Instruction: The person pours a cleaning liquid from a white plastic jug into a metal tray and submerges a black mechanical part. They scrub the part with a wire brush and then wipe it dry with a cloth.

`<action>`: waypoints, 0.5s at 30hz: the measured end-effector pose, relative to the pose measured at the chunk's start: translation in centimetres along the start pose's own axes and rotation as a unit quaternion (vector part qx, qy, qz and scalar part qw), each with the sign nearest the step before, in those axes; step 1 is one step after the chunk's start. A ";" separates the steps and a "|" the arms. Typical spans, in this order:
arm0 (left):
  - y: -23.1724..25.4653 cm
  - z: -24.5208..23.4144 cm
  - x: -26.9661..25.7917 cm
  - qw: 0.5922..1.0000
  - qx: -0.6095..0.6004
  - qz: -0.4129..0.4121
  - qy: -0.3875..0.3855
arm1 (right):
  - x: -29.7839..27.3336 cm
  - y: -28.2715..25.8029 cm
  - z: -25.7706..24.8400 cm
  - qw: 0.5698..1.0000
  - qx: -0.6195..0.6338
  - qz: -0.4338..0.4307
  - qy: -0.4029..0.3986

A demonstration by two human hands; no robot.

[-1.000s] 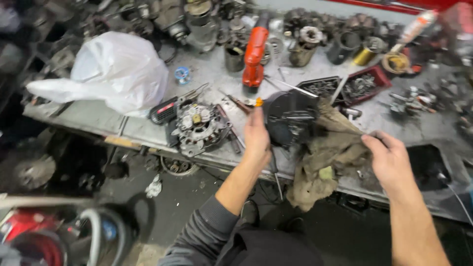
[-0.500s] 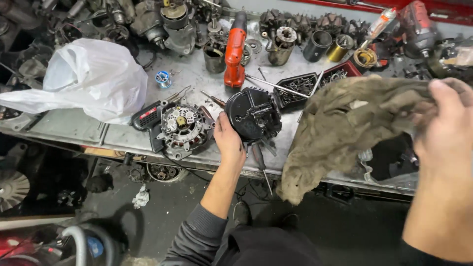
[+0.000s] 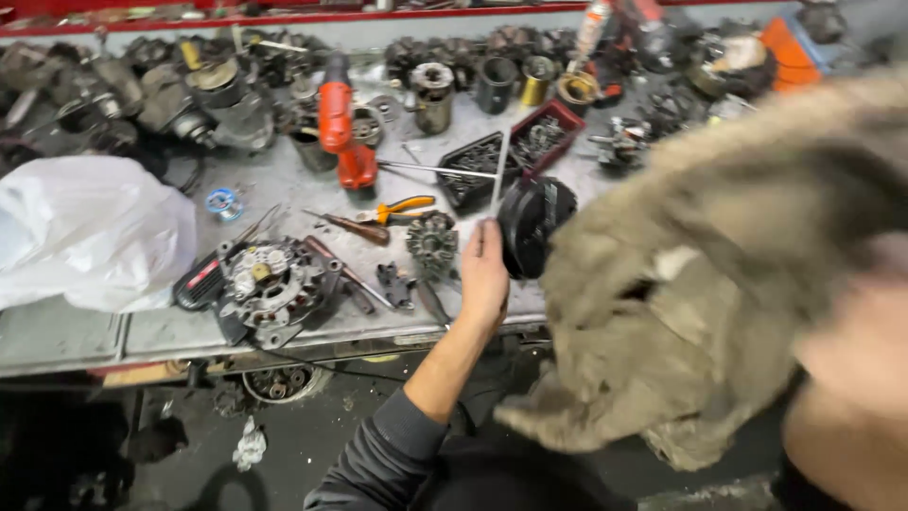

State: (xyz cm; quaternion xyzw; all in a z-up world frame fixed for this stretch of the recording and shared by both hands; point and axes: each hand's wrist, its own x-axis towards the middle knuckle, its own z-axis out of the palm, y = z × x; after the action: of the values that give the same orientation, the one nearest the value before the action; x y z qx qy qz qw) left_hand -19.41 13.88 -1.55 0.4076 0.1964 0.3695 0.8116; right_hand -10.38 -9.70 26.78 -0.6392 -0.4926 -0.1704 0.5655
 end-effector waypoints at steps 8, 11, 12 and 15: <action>4.7 4.9 -12.5 0.962 0.131 -0.124 -0.204 | 2.2 3.5 6.7 0.994 -0.054 -0.067 -0.072; 1.4 4.4 -15.7 0.915 -0.289 -0.273 -0.062 | -2.1 5.1 6.3 0.991 -0.067 -0.049 -0.105; 0.9 4.1 -17.2 0.916 -0.288 -0.272 -0.060 | -3.7 4.3 6.0 0.991 -0.064 -0.049 -0.106; -0.7 2.9 -21.4 0.945 -0.239 -0.221 -0.003 | -8.2 2.6 4.8 0.988 -0.110 -0.001 -0.110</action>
State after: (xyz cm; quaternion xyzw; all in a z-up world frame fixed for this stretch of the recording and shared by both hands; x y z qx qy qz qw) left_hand -31.18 -4.13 0.02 0.1488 0.1849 0.2158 0.9472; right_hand -13.62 -8.65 17.50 -0.7120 -0.5303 -0.1527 0.4341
